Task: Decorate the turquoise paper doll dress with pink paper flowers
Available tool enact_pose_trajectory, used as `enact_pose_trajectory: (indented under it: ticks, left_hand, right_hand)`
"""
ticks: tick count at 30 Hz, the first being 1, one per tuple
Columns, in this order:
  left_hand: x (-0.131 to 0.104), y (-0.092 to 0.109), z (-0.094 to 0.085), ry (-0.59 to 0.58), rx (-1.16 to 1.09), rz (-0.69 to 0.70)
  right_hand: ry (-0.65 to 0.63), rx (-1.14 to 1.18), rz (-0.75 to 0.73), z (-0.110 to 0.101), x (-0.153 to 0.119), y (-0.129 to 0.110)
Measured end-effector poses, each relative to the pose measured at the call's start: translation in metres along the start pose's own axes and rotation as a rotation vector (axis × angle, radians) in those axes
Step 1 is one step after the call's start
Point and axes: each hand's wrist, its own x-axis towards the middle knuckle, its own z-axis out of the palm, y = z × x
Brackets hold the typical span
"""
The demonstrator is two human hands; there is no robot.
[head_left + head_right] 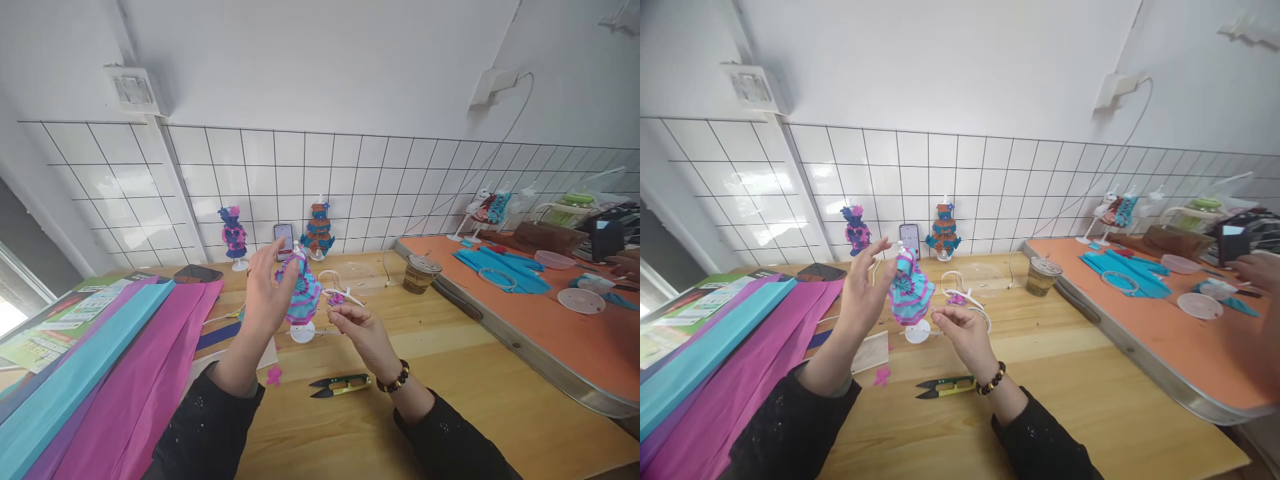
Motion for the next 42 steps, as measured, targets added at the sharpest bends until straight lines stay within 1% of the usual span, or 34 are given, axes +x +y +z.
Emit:
enact_pose_trajectory:
  ticks: [5, 7, 9, 14, 18, 22, 24, 27, 29, 31, 34, 36, 39, 42]
  left_hand:
    - [0.027, 0.003, -0.006, -0.112, -0.013, 0.037]
    - [0.034, 0.003, -0.007, -0.151, -0.008, 0.047]
    - [0.038, 0.001, -0.008, -0.165, -0.008, 0.027]
    - [0.036, -0.001, -0.016, -0.135, -0.018, -0.031]
    - [0.028, 0.003, -0.028, -0.105, -0.030, 0.011]
    - [0.016, 0.008, -0.040, -0.102, -0.053, 0.060]
    - [0.010, 0.010, -0.046, -0.086, -0.059, 0.074]
    - [0.001, 0.011, -0.055, -0.066, -0.034, 0.068]
    - [-0.003, 0.011, -0.060, -0.064, -0.012, 0.051]
    - [-0.006, 0.010, -0.064, -0.058, -0.003, 0.040]
    - [-0.009, 0.009, -0.068, -0.040, -0.002, 0.037]
    - [-0.010, 0.008, -0.068, -0.029, -0.002, 0.038]
    - [-0.011, 0.007, -0.068, -0.033, -0.003, 0.042]
    - [-0.011, 0.008, -0.067, -0.035, 0.004, 0.060]
  right_hand:
    - [-0.012, 0.002, -0.020, 0.005, -0.002, -0.003]
    - [-0.013, 0.003, -0.028, 0.006, -0.003, -0.004]
    - [-0.021, 0.015, -0.029, 0.007, -0.005, -0.005]
    - [-0.002, 0.047, -0.001, 0.011, -0.013, -0.016]
    - [0.018, 0.098, -0.026, 0.020, -0.022, -0.030]
    - [0.019, 0.161, -0.113, 0.034, -0.026, -0.040]
    - [0.059, 0.087, -0.186, 0.042, -0.026, -0.044]
    - [0.150, -0.143, -0.336, 0.053, -0.026, -0.049]
    - [0.179, -0.293, -0.432, 0.059, -0.029, -0.051]
    - [0.156, -0.391, -0.491, 0.063, -0.034, -0.051]
    - [0.048, -0.520, -0.522, 0.068, -0.043, -0.051]
    - [0.000, -0.623, -0.548, 0.071, -0.047, -0.052]
    - [-0.010, -0.719, -0.574, 0.075, -0.049, -0.057]
    - [0.010, -0.663, -0.548, 0.078, -0.049, -0.062]
